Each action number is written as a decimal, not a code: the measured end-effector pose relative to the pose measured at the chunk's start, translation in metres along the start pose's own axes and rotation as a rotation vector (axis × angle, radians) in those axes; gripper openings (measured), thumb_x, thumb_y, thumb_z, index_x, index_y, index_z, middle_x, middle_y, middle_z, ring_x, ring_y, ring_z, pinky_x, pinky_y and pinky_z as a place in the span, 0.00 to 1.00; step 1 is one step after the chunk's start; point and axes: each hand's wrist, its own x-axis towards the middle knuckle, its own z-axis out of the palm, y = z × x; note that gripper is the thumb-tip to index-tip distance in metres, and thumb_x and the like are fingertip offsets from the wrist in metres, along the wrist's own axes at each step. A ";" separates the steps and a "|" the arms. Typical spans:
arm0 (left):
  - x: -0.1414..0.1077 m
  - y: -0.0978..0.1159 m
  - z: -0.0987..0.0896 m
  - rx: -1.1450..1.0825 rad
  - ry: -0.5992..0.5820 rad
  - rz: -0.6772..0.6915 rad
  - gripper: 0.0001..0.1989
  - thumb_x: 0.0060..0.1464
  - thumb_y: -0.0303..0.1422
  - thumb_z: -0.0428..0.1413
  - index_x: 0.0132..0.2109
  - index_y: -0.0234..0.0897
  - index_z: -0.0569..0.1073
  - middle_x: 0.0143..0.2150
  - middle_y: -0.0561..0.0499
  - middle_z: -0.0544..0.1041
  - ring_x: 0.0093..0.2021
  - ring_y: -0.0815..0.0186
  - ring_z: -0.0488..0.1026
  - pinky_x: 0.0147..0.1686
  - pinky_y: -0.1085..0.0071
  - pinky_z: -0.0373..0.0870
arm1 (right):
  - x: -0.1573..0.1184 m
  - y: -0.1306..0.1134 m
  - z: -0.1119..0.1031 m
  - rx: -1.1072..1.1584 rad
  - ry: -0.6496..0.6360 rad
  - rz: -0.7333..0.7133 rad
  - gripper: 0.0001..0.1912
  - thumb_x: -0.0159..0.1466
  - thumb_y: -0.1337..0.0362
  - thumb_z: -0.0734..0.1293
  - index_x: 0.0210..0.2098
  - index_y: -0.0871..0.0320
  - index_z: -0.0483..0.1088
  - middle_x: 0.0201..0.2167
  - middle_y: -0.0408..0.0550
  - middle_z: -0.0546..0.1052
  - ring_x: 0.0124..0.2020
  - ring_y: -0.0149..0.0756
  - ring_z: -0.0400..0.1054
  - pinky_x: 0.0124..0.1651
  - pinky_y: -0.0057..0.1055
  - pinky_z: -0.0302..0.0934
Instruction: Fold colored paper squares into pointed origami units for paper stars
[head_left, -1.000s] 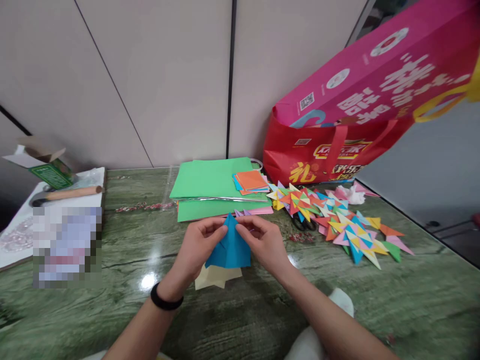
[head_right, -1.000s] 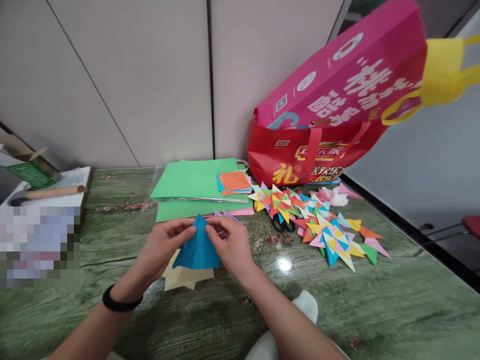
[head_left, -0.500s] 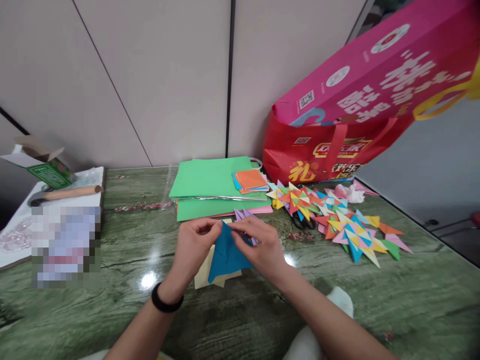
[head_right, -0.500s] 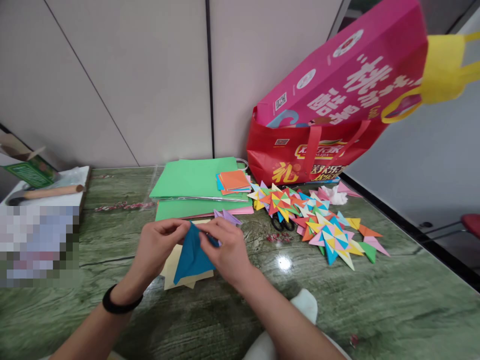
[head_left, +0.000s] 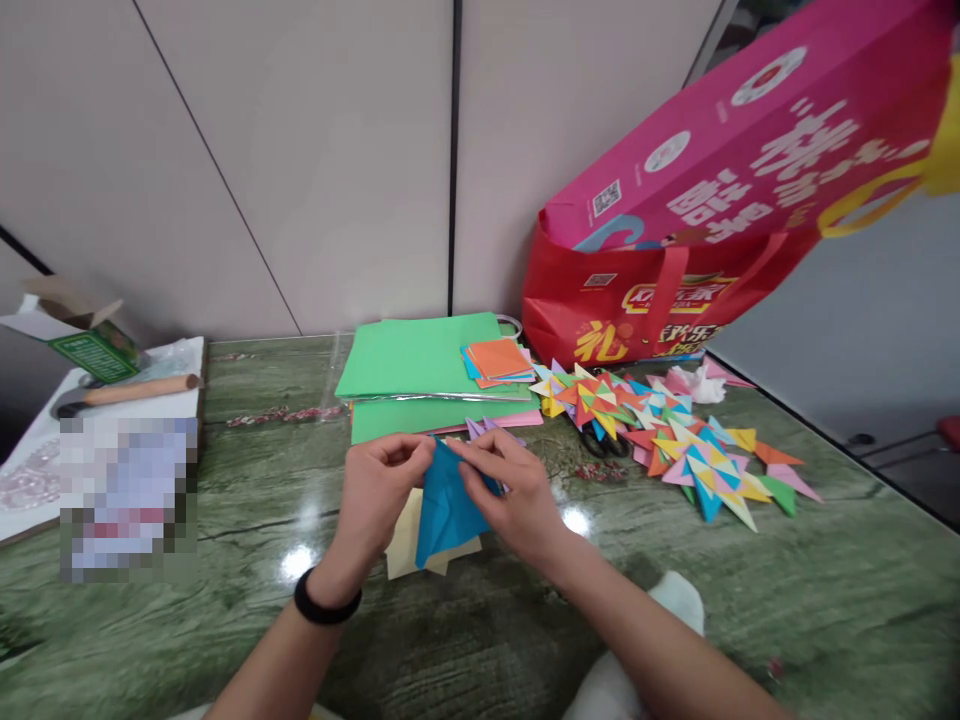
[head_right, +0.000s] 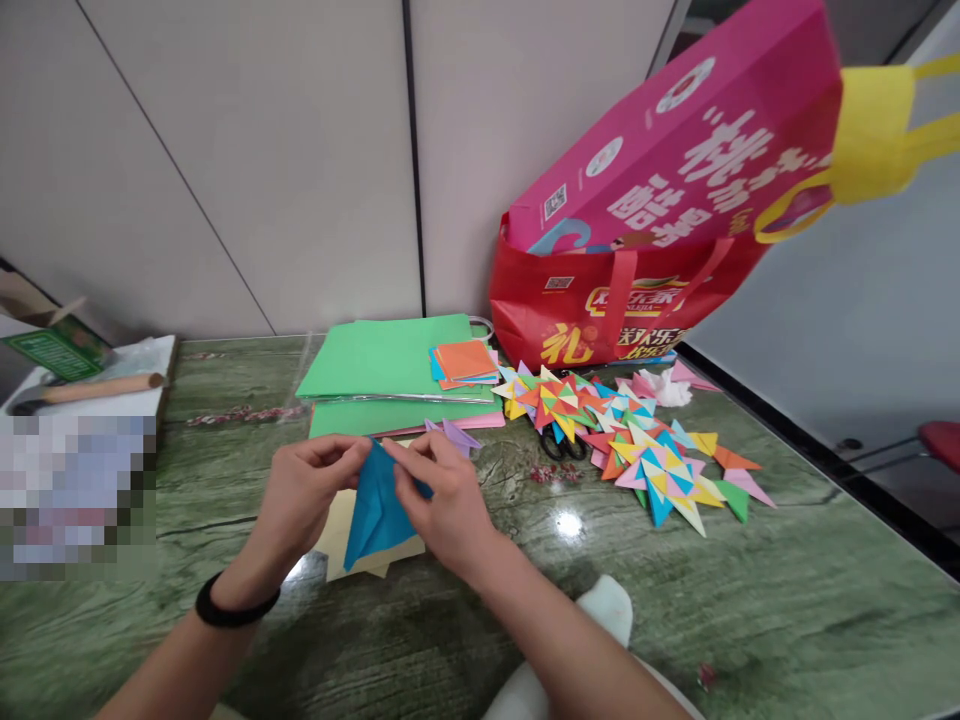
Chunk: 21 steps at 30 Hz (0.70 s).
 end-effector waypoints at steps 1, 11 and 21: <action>0.000 0.000 0.000 -0.011 -0.019 -0.014 0.08 0.36 0.33 0.63 0.26 0.31 0.78 0.19 0.54 0.74 0.20 0.74 0.65 0.19 0.79 0.64 | 0.000 0.000 0.000 0.006 0.010 0.009 0.22 0.61 0.74 0.60 0.51 0.48 0.68 0.30 0.45 0.66 0.30 0.32 0.63 0.31 0.29 0.61; 0.001 -0.002 -0.001 -0.148 -0.020 -0.105 0.10 0.35 0.35 0.65 0.25 0.32 0.77 0.20 0.53 0.75 0.19 0.74 0.67 0.20 0.79 0.66 | -0.003 0.004 0.000 -0.144 -0.095 -0.118 0.26 0.61 0.76 0.57 0.56 0.51 0.63 0.33 0.48 0.64 0.33 0.34 0.61 0.32 0.30 0.61; -0.001 0.004 0.001 -0.094 0.072 -0.019 0.09 0.35 0.34 0.64 0.22 0.32 0.75 0.17 0.54 0.73 0.18 0.73 0.66 0.20 0.77 0.66 | -0.002 0.000 0.000 -0.050 -0.032 -0.080 0.23 0.61 0.74 0.59 0.52 0.48 0.67 0.31 0.46 0.65 0.31 0.32 0.62 0.31 0.30 0.62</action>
